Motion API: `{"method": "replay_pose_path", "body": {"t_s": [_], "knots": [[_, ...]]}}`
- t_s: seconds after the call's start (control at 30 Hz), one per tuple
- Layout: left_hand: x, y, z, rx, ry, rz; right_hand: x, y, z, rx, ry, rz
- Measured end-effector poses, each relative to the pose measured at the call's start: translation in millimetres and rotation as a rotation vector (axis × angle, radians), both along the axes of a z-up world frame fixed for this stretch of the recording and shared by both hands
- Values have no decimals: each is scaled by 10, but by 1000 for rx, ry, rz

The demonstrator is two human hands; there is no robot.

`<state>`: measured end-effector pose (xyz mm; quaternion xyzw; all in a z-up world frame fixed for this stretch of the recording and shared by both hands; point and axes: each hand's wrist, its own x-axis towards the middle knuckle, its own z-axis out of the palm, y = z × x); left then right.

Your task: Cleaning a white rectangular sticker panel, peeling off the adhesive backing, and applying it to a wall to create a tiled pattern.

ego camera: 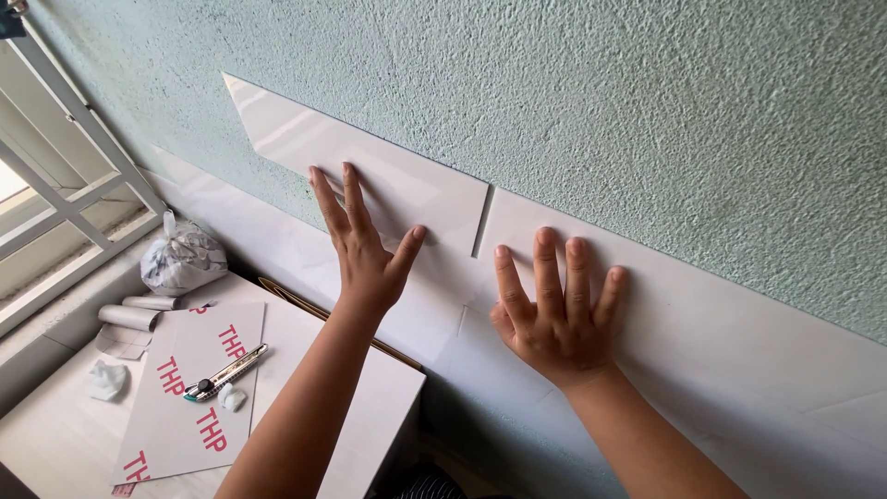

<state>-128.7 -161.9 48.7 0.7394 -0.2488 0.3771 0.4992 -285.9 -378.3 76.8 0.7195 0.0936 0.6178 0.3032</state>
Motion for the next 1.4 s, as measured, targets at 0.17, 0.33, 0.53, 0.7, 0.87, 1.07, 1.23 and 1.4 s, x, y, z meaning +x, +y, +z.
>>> {"method": "replay_pose_path", "body": {"t_s": [0.17, 0.33, 0.53, 0.7, 0.87, 1.07, 1.23, 1.4], "knots": [[-10, -21, 8, -28, 1, -21, 2, 10, -9, 2, 24, -11], [-11, -31, 18, -49, -15, -34, 35, -14, -12, -10, 23, 8], [71, -56, -26, -87, -51, -36, 57, -27, -41, -25, -8, 6], [78, 68, -15, 37, -77, 33, 35, 40, -88, 32, 54, -113], [220, 132, -41, -47, -75, 6, 90, 94, -133, 59, 85, -88], [265, 16, -47, -74, -152, -12, -14, 151, 194, 97, 53, -67], [341, 26, 30, -89, -212, 14, 32, 154, 302, 80, 27, -72], [486, 28, 13, -115, -311, -47, 136, 132, 153, 23, 118, -250]]}}
